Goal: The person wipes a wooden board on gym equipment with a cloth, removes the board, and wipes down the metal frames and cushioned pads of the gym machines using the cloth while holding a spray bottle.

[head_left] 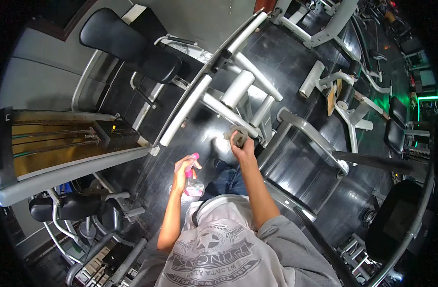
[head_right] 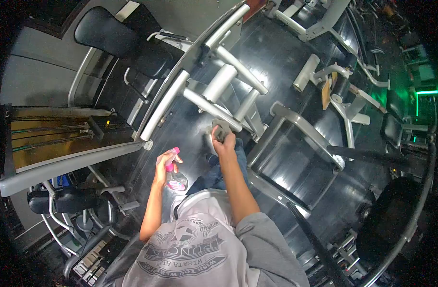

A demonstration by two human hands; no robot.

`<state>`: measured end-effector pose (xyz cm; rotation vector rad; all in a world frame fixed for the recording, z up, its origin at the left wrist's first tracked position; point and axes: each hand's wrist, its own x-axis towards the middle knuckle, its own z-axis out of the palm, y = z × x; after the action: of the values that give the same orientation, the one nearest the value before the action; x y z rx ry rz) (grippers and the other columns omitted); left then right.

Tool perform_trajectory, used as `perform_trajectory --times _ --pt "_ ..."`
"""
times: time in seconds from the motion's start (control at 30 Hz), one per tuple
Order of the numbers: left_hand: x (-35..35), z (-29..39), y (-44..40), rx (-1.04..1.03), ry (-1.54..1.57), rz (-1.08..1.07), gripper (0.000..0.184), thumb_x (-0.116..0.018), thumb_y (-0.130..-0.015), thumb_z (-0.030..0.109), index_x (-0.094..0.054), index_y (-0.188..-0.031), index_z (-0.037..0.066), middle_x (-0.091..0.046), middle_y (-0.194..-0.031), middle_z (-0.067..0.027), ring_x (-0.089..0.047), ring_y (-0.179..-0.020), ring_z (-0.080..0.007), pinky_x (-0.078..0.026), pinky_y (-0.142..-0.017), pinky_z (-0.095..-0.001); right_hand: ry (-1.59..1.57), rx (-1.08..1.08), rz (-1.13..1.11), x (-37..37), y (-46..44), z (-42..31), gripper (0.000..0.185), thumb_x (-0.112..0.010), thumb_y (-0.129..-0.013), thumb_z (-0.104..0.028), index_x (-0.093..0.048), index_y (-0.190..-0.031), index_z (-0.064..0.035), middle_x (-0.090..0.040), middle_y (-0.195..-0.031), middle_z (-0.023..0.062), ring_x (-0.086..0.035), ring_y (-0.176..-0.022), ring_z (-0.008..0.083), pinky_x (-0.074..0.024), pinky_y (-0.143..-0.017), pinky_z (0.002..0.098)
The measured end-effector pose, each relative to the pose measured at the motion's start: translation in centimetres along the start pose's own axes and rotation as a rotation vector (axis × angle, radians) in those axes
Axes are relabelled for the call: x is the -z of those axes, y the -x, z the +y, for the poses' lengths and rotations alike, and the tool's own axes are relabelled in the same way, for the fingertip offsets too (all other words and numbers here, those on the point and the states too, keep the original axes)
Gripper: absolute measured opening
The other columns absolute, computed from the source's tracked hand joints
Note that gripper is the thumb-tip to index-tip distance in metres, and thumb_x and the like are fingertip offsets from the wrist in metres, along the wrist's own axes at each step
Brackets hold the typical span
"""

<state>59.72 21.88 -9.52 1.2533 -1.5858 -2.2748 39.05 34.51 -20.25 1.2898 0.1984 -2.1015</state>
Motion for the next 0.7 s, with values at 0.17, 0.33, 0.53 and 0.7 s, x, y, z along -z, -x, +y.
perform_trajectory --times 0.17,0.33,0.53,0.7 --pt "-0.4 0.6 -0.3 -0.015 0.002 -0.018 0.04 -0.05 -0.086 0.036 -0.061 -0.088 -0.002 -0.066 -0.079 -0.0153 -0.054 -0.048 -0.017 -0.044 -0.048 -0.0289 0.046 0.003 -0.014 -1.7 -2.5 2.4 0.026 -0.04 -0.099 -0.011 -0.059 -0.115 -0.0031 -0.062 -0.108 0.0133 -0.062 -0.095 0.028 -0.06 -0.075 0.0401" --pt "-0.7 1.5 -0.1 -0.007 0.028 -0.01 0.036 -0.051 -0.086 0.032 -0.06 -0.092 -0.003 -0.065 -0.079 -0.0144 -0.054 -0.048 -0.0163 -0.044 -0.048 -0.0276 0.136 -0.275 -0.133 -1.1 -10.8 5.5 0.022 -0.048 -0.099 -0.019 -0.06 -0.106 -0.0019 -0.063 -0.097 0.0147 -0.062 -0.084 0.027 -0.0587 -0.071 0.0391" --pt "-0.1 2.3 0.6 -0.001 0.005 0.001 0.036 -0.051 -0.086 0.032 -0.06 -0.09 -0.002 -0.065 -0.078 -0.0143 -0.053 -0.047 -0.0158 -0.043 -0.048 -0.0273 0.213 -0.221 -0.086 -4.3 -14.2 11.2 0.026 -0.052 -0.099 -0.033 -0.061 -0.108 -0.0096 -0.063 -0.099 0.0085 -0.062 -0.084 0.0268 -0.0593 -0.067 0.0418" --pt "0.4 2.3 1.1 0.03 0.0 0.025 0.037 -0.051 -0.085 0.034 -0.06 -0.09 -0.002 -0.064 -0.078 -0.0141 -0.054 -0.048 -0.0157 -0.043 -0.049 -0.0274 0.281 -0.165 -0.03 -4.3 -11.8 10.8 0.03 -0.051 -0.099 -0.037 -0.061 -0.108 -0.0096 -0.065 -0.101 0.0085 -0.063 -0.084 0.0269 -0.0583 -0.068 0.0407"
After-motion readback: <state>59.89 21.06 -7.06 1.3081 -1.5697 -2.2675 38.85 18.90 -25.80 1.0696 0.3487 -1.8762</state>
